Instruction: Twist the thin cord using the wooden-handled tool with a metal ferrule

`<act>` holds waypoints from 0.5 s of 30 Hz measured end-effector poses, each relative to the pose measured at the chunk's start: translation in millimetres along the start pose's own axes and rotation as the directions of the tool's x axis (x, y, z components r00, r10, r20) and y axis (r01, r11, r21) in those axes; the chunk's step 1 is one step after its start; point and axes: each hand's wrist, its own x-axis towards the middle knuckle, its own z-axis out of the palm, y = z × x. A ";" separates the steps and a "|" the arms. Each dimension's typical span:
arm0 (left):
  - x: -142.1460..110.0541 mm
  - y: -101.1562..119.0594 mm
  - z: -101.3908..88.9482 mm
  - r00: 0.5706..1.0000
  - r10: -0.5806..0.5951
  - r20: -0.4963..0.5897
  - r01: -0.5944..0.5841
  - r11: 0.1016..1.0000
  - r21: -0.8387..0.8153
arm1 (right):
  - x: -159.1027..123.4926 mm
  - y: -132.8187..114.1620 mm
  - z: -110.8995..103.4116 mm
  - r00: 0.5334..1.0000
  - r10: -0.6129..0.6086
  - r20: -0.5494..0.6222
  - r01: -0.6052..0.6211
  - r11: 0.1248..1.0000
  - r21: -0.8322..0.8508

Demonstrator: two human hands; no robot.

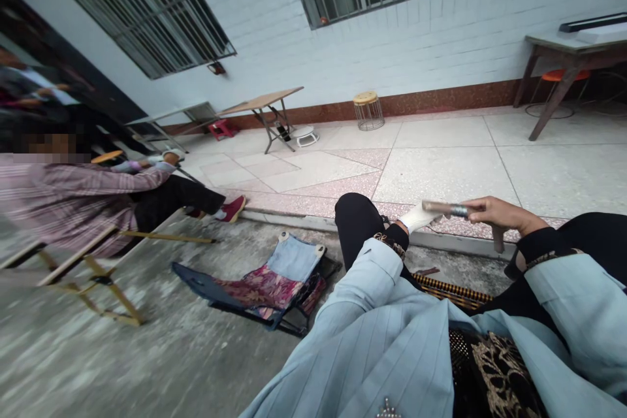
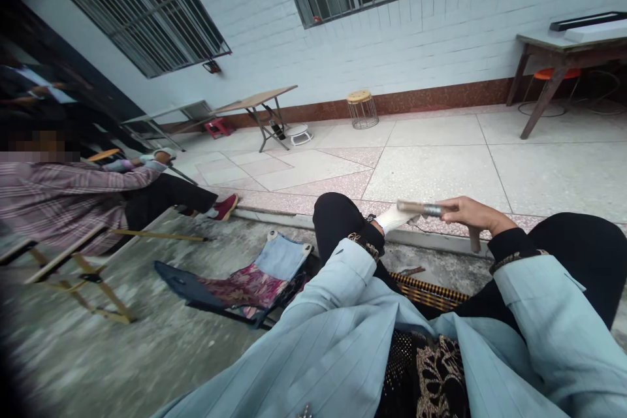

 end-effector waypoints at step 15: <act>-10.0 11.7 15.1 0.964 0.070 0.257 -0.123 0.973 0.197 | 18.0 30.5 -8.4 0.735 0.171 -0.656 -0.466 0.830 -0.305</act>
